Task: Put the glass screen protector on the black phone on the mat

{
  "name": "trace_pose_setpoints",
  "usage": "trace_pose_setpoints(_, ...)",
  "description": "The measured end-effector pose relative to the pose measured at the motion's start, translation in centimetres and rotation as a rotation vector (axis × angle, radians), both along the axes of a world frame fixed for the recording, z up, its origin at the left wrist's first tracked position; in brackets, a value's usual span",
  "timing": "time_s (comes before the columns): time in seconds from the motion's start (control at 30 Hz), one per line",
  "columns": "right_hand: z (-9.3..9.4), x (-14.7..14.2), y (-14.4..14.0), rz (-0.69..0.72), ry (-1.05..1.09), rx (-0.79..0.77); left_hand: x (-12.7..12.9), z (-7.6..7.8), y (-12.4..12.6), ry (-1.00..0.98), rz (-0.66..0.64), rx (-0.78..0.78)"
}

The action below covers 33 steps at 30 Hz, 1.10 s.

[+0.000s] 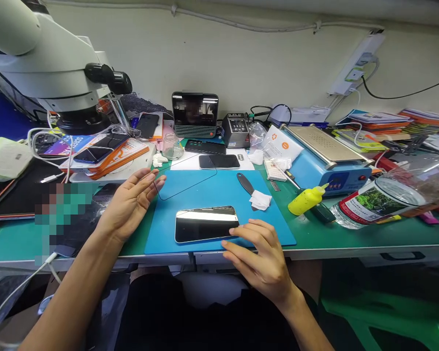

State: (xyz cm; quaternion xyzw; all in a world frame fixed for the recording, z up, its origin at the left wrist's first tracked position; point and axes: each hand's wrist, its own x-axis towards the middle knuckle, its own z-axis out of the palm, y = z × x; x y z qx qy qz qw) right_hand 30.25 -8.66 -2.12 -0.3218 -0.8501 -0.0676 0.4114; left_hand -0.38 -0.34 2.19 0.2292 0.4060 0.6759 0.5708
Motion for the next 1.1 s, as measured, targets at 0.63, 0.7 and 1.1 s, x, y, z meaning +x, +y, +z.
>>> trace_pose_setpoints(0.63, -0.8, 0.6, -2.3, -0.143, 0.240, -0.056, 0.5, 0.2, -0.5, 0.027, 0.012, -0.004)
trace_pose_setpoints(0.7, -0.2, 0.8, -2.5, -0.194, 0.346, -0.166, 0.7, 0.4, -0.9, 0.028, 0.045, 0.026)
trace_pose_setpoints(1.1, 4.6, -0.2, 0.4, 0.486, 0.705, -1.119, 3.0, 2.2, -10.8, 0.796, 0.326, 0.656)
